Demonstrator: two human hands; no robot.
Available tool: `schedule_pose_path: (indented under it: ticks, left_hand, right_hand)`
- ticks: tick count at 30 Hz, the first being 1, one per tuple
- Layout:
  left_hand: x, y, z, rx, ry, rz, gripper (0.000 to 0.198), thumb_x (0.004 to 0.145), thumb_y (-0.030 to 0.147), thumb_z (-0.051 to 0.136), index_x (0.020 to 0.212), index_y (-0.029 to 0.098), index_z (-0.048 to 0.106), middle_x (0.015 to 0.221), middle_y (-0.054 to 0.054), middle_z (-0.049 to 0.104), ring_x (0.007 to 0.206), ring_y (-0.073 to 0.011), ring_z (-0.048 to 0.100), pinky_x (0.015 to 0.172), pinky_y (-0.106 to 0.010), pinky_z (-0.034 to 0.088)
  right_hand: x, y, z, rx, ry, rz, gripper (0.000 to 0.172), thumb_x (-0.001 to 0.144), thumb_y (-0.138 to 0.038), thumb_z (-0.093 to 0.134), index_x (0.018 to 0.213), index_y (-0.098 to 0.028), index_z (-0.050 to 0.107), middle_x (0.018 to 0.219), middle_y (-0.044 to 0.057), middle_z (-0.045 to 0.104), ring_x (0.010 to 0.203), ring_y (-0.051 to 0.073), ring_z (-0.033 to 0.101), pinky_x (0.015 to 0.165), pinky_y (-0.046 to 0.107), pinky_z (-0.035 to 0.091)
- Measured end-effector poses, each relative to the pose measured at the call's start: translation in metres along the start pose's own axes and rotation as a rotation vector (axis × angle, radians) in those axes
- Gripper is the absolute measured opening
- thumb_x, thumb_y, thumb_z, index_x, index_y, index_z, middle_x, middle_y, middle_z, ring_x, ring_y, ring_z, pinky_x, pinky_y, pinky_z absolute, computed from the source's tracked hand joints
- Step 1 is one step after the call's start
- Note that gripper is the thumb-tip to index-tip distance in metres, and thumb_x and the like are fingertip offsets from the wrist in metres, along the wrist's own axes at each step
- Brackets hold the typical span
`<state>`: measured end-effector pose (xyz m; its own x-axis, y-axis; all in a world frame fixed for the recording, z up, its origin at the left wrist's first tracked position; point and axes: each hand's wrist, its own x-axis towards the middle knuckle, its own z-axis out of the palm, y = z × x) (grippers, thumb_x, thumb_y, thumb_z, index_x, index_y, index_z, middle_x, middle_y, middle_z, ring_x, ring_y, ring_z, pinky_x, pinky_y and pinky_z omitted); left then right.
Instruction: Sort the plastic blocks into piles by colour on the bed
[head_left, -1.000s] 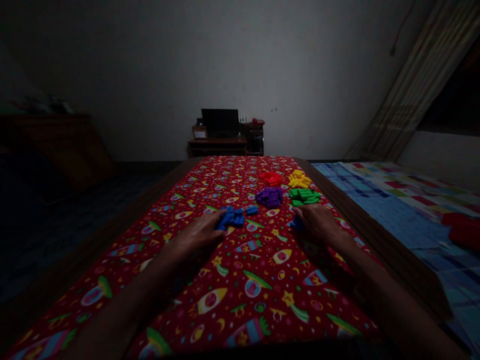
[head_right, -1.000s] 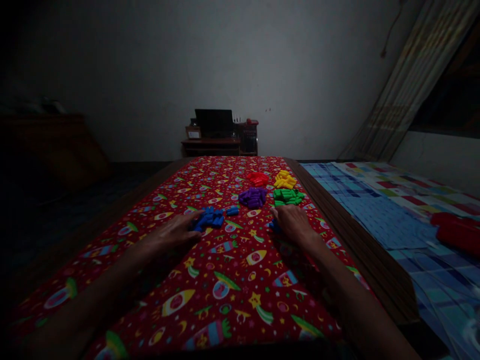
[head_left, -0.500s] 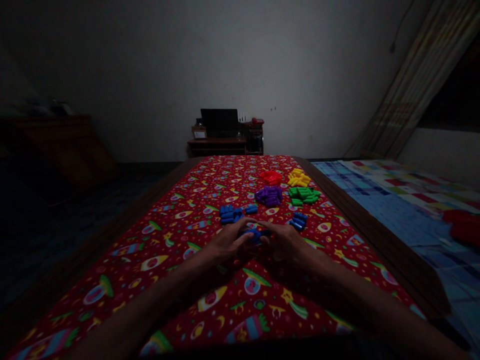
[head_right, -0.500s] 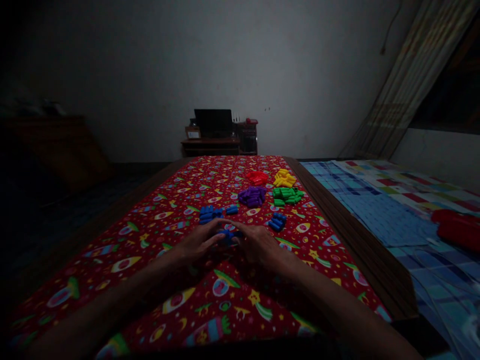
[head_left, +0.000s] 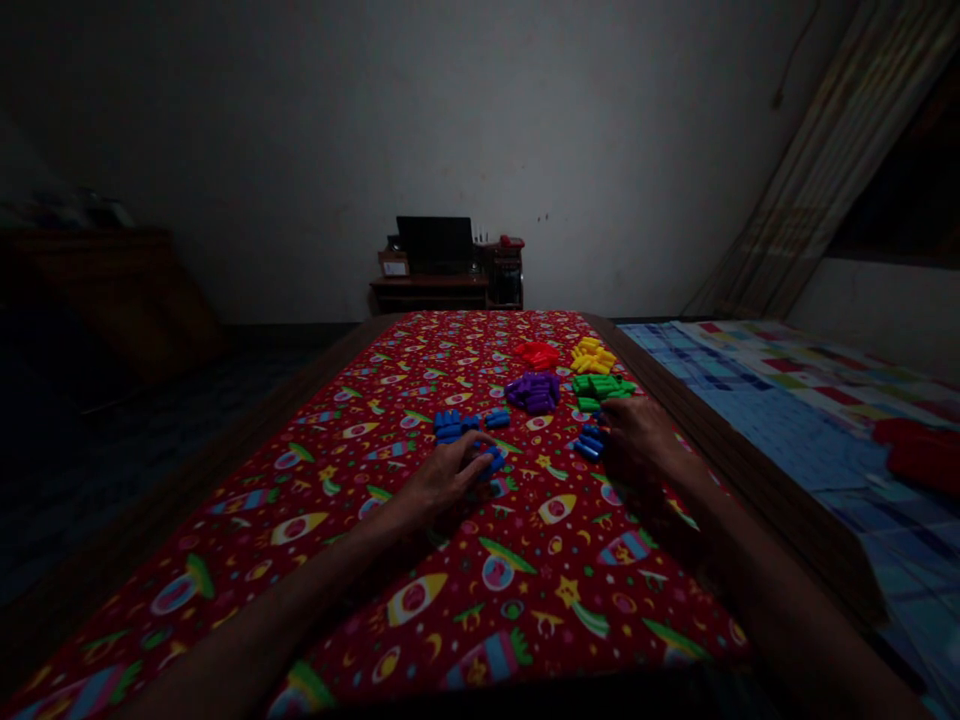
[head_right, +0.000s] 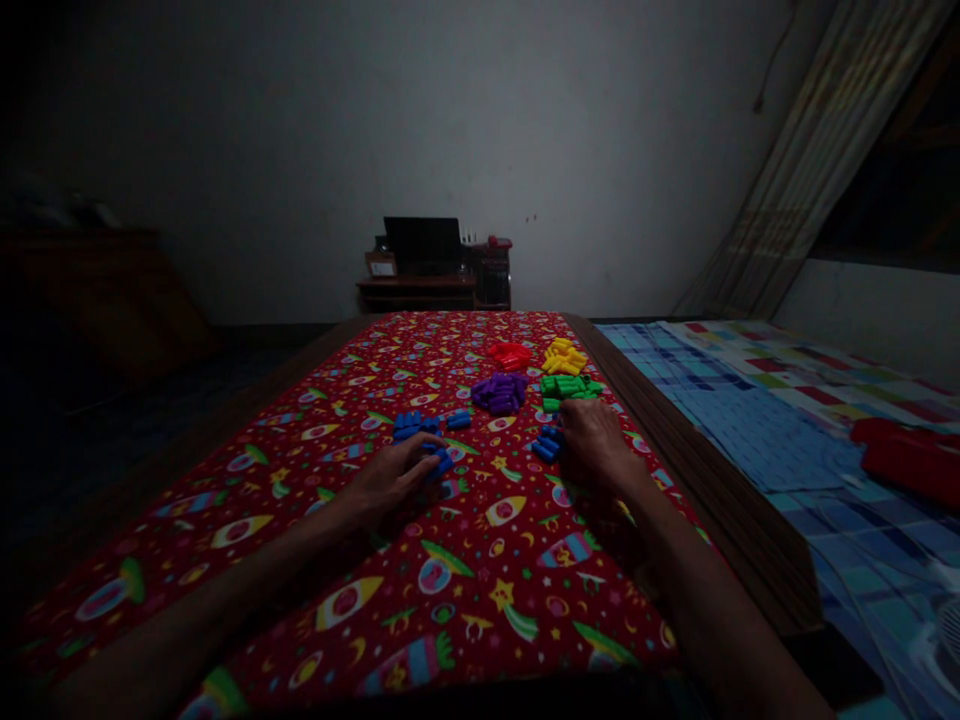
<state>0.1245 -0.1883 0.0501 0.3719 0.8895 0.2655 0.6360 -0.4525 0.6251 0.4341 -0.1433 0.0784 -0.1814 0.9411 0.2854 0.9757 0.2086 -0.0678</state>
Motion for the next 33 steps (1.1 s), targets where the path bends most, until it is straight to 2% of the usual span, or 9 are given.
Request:
schedule_pose_path:
  ticks: [4,9,13,16,18,21,26,30,33]
  left_hand:
    - [0.001,0.001,-0.001,-0.015,-0.006,-0.016,0.030,0.090,0.043,0.043,0.102,0.019,0.057,0.077,0.000,0.066,0.067,-0.0156,0.062,0.058,-0.024,0.046]
    - [0.001,-0.005,0.002,-0.082,-0.007,-0.040,0.029,0.085,0.039,0.051,0.105,0.020,0.057,0.087,-0.003,0.068,0.073,-0.0179,0.065,0.061,-0.026,0.049]
    - [-0.002,-0.002,0.009,-0.221,-0.081,-0.052,0.024,0.083,0.034,0.053,0.103,0.020,0.058,0.085,-0.002,0.070,0.071,-0.0170,0.066,0.063,-0.027,0.051]
    - [-0.005,0.006,0.014,-0.219,-0.105,-0.008,0.018,0.080,0.026,0.055,0.097,0.020,0.062,0.087,0.000,0.071,0.074,-0.0157,0.066,0.069,-0.026,0.051]
    - [-0.007,0.011,0.016,-0.174,-0.104,0.019,0.015,0.078,0.023,0.058,0.092,0.021,0.064,0.085,0.002,0.071,0.076,-0.0152,0.066,0.071,-0.025,0.051]
    - [-0.006,0.011,0.014,-0.134,-0.063,0.048,0.016,0.082,0.027,0.058,0.094,0.021,0.065,0.087,0.000,0.071,0.078,-0.0158,0.066,0.071,-0.026,0.052]
    - [0.005,-0.020,-0.010,0.206,0.238,0.176,0.020,0.087,0.031,0.054,0.101,0.020,0.064,0.111,-0.009,0.065,0.107,-0.0239,0.059,0.094,-0.040,0.047]
    - [0.009,-0.058,-0.024,0.420,0.199,0.149,0.027,0.087,0.032,0.055,0.109,0.018,0.061,0.113,-0.011,0.062,0.107,-0.0264,0.056,0.093,-0.043,0.047]
    - [0.008,-0.071,-0.025,0.459,0.147,0.142,0.026,0.087,0.032,0.054,0.109,0.019,0.061,0.108,-0.009,0.061,0.100,-0.0244,0.057,0.087,-0.039,0.049]
  right_hand:
    - [-0.001,0.005,0.004,0.013,-0.127,-0.009,0.038,0.092,-0.034,0.044,0.074,-0.015,0.071,0.071,0.010,0.068,0.061,0.015,0.059,0.053,0.027,0.027]
    - [-0.003,-0.006,-0.001,0.045,0.080,0.001,0.042,0.094,-0.032,0.040,0.070,-0.014,0.069,0.066,0.010,0.066,0.057,0.015,0.056,0.053,0.026,0.027]
    - [-0.016,-0.038,0.009,0.332,0.188,-0.280,0.033,0.095,-0.029,0.041,0.092,-0.015,0.070,0.079,0.008,0.071,0.065,0.015,0.061,0.058,0.023,0.035]
    - [-0.033,-0.067,0.023,0.456,0.069,-0.567,0.027,0.091,-0.024,0.052,0.114,-0.019,0.064,0.090,0.006,0.072,0.070,0.014,0.063,0.060,0.020,0.039]
    - [-0.041,-0.079,0.028,0.435,-0.006,-0.649,0.030,0.087,-0.020,0.056,0.116,-0.020,0.062,0.085,0.004,0.072,0.065,0.013,0.062,0.058,0.020,0.038]
    - [-0.041,-0.080,0.027,0.407,0.042,-0.592,0.023,0.088,-0.018,0.054,0.108,-0.018,0.065,0.083,0.004,0.071,0.067,0.014,0.063,0.060,0.022,0.041]
    - [-0.018,-0.050,0.023,0.311,0.203,-0.469,0.027,0.085,-0.009,0.049,0.104,-0.016,0.067,0.102,0.011,0.070,0.092,0.021,0.061,0.078,0.030,0.046]
    - [-0.008,-0.029,0.029,0.219,0.120,-0.410,0.031,0.076,0.000,0.047,0.090,-0.016,0.070,0.094,0.010,0.069,0.091,0.022,0.058,0.080,0.032,0.045]
    - [-0.006,-0.023,0.033,0.228,0.102,-0.393,0.030,0.073,0.001,0.045,0.079,-0.015,0.069,0.084,0.010,0.067,0.085,0.021,0.058,0.077,0.030,0.045]
